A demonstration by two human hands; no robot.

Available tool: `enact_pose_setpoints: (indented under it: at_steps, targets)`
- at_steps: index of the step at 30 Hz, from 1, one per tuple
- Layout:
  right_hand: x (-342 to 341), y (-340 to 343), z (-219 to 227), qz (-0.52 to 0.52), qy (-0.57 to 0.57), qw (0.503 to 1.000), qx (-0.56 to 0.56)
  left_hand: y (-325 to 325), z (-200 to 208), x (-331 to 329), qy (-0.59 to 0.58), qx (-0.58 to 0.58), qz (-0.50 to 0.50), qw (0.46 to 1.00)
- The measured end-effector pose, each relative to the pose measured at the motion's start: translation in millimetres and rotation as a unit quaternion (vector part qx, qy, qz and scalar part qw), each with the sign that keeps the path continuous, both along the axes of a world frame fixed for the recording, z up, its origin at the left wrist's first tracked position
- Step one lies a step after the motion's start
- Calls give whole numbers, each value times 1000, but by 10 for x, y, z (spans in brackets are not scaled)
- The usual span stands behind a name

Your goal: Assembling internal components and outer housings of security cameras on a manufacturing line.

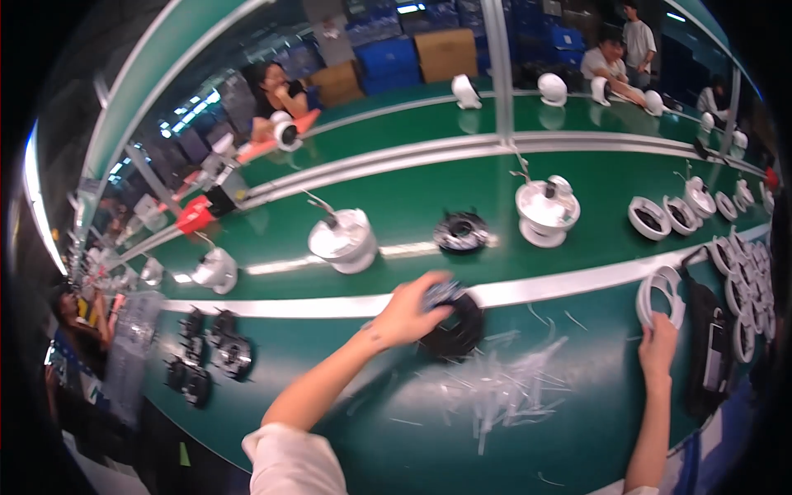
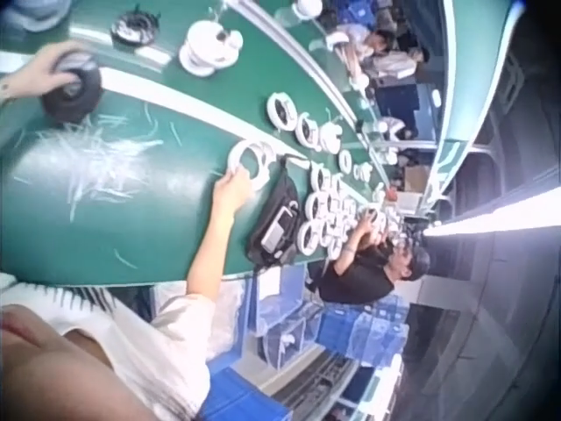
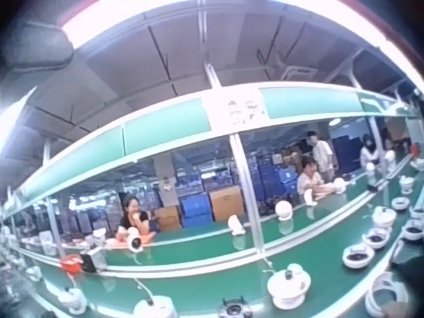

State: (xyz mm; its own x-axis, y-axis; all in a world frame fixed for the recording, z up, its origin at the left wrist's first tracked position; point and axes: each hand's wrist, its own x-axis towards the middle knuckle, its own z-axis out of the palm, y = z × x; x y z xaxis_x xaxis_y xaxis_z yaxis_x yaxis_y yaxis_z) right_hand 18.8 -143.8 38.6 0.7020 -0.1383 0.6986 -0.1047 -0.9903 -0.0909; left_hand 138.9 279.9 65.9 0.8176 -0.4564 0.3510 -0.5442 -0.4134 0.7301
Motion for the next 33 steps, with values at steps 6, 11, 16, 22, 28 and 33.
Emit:
enact_pose_setpoints:
  at_steps: [6,11,16,22,28,33]
  targets:
    - [106,48,10,7,-13,999,28,2172,-306,-442,207,126,58,969]
    - [114,80,-12,-17,11,999,48,2563,-146,-245,228,366,23,902]
    - [181,159,9,6,-6,1000,29,1414,446,69,-64,381,-11,922]
    - [136,105,36,13,-10,999,43,-590,24,758,-304,255,-49,917]
    - [164,110,25,30,-13,999,38,-1178,-195,1224,-235,319,94,913]
    - [163,137,-27,25,-29,999,18,-1136,-242,1034,-268,289,96,914]
